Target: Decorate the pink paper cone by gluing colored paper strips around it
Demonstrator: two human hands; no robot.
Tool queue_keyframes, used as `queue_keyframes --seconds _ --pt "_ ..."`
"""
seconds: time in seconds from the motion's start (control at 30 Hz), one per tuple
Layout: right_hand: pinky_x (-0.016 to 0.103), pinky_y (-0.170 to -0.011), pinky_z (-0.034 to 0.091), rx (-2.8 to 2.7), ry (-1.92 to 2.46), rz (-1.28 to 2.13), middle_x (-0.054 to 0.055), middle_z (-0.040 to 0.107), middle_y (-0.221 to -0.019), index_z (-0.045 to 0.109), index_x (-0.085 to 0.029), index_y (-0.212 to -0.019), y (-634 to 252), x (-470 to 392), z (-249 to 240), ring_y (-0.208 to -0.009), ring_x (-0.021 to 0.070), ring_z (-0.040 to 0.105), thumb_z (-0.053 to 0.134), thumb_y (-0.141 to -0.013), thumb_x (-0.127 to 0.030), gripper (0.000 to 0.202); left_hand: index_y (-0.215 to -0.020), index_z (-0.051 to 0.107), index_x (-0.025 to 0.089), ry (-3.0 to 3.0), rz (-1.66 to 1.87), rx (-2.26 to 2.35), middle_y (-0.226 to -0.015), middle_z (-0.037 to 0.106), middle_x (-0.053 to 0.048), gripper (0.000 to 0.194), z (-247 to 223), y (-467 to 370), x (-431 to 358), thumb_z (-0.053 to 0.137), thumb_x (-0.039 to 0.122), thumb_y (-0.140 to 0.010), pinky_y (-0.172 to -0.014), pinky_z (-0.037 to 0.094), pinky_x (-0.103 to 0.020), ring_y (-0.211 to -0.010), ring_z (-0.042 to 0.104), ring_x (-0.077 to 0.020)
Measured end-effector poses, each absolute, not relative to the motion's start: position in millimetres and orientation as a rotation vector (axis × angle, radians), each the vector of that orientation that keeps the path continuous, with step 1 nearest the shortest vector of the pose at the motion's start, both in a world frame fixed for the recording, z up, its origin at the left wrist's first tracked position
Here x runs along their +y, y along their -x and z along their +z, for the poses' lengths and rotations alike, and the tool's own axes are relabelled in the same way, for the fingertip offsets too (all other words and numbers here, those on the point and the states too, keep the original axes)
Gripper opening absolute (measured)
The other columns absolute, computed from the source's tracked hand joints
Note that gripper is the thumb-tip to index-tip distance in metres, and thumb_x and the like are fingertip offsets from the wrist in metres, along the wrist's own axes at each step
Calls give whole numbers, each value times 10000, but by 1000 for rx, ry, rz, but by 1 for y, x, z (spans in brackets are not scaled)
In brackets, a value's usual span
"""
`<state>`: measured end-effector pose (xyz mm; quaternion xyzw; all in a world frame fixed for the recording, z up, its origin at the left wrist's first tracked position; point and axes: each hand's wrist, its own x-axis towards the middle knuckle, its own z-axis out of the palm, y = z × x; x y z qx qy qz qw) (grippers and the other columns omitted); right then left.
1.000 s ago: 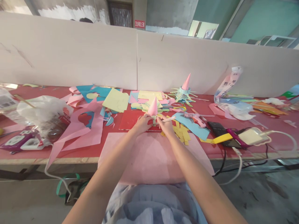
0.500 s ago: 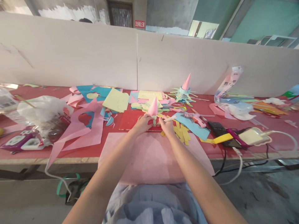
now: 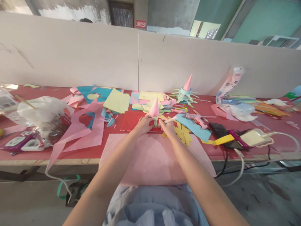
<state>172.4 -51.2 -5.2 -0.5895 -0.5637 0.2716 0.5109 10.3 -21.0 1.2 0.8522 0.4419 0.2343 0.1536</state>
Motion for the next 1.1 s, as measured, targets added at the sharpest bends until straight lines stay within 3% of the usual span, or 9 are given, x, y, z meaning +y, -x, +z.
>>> queue_keyframes --seconds 1.1 --pt "245 -495 341 -1403 1411 582 -61 432 -384 416 -241 -574 -173 -49 -7 -425 131 434 476 -785 -385 263 -1087 616 270 -2443 676 1267 -1218 509 -37 288 0 -10 -20 516 295 -818 -1026 375 -396 -1106 513 -239"
